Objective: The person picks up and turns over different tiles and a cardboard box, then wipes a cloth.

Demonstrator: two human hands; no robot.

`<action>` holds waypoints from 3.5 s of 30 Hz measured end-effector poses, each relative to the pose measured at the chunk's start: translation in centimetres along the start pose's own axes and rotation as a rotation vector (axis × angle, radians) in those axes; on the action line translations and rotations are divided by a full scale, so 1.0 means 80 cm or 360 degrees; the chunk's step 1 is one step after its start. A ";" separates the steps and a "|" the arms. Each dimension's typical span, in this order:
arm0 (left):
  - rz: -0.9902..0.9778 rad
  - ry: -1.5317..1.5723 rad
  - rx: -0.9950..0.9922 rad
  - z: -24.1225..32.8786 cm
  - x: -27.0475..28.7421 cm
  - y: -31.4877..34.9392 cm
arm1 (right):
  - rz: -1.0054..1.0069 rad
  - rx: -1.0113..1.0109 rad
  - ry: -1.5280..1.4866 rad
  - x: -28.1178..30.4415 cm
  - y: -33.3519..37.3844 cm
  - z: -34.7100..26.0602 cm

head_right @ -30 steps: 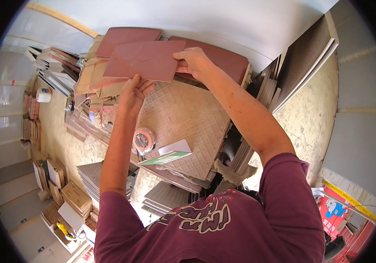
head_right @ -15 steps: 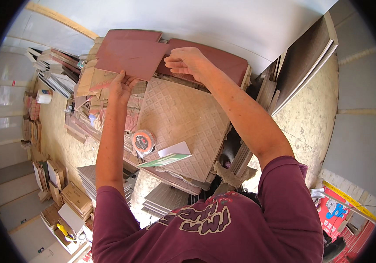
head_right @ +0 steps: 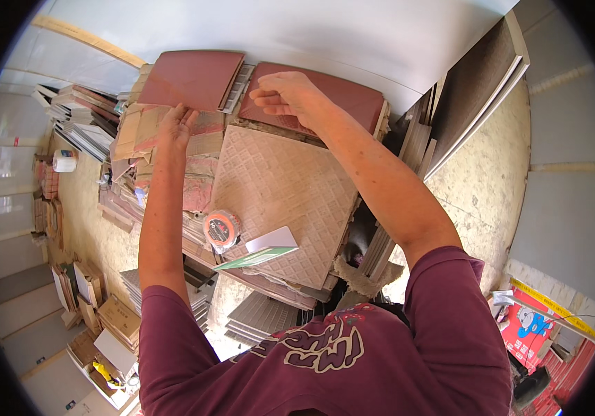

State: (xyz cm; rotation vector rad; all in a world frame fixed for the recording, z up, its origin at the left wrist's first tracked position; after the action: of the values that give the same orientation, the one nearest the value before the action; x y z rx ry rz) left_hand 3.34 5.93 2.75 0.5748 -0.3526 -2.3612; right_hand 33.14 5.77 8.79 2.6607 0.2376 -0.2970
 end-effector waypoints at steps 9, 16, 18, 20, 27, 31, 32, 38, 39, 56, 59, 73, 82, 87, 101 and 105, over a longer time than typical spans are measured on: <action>-0.0198 -0.0282 -0.0132 0.010 -0.007 0.020 | -0.0040 0.0012 0.0019 -0.001 -0.004 0.001; -0.0002 -0.1211 -0.1068 0.029 -0.017 0.051 | -0.0023 0.0106 0.0287 -0.005 0.001 -0.003; 0.0141 -0.1731 -0.1665 0.028 -0.032 0.079 | -0.0036 0.0123 0.0374 -0.009 0.003 -0.005; 0.0040 -0.1697 -0.1541 0.012 -0.032 0.076 | -0.0050 0.0127 0.0434 -0.012 0.006 -0.005; 0.0107 -0.1713 -0.1612 0.003 -0.043 0.075 | -0.0021 0.0144 0.0421 -0.013 0.007 -0.005; 0.0135 -0.1790 -0.1547 0.007 -0.052 0.066 | -0.0030 0.0147 0.0412 -0.013 0.008 -0.005; 0.0134 -0.1816 -0.1516 0.007 -0.054 0.064 | -0.0031 0.0149 0.0412 -0.013 0.008 -0.005; 0.0139 -0.1905 -0.1599 0.011 -0.059 0.059 | -0.0032 0.0160 0.0436 -0.014 0.009 -0.006; 0.0128 -0.1911 -0.1618 0.012 -0.060 0.058 | -0.0045 0.0158 0.0470 -0.016 0.009 -0.005; 0.0249 -0.2077 -0.1491 0.013 -0.070 0.056 | -0.0057 0.0203 0.0583 -0.019 0.013 -0.011; 0.0246 -0.2100 -0.1482 0.013 -0.075 0.055 | -0.0063 0.0198 0.0570 -0.016 0.009 -0.009; -0.0526 -0.1727 -0.2018 0.018 -0.104 0.188 | 0.0357 0.0918 0.1124 0.018 -0.013 -0.034; -0.0530 -0.2017 -0.1596 -0.050 -0.112 0.160 | 0.0277 0.0995 0.2044 0.003 0.014 -0.028; -0.0468 -0.2112 -0.1649 -0.055 -0.124 0.153 | 0.0181 0.0858 0.2460 0.004 0.010 -0.005; -0.0403 -0.1850 -0.1448 -0.044 -0.130 0.143 | 0.0102 0.0866 0.2503 -0.003 0.015 0.005; -0.0343 -0.1848 -0.1396 -0.043 -0.125 0.132 | 0.0107 0.0912 0.2512 -0.002 0.013 0.006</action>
State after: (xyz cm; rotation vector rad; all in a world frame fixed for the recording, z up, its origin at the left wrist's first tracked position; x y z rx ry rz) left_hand 17.60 4.51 6.99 -1.2379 0.2987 -2.4779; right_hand 33.10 4.57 8.84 2.7150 0.5539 2.0492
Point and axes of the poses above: each hand's wrist, its own y-axis away from the middle knuckle, its own x-axis out of the back of the hand, z = x × y, the point moved 10 cm from there along -y, towards the middle knuckle, and after that the axes turned 12 degrees about z, right-handed, at the moved point
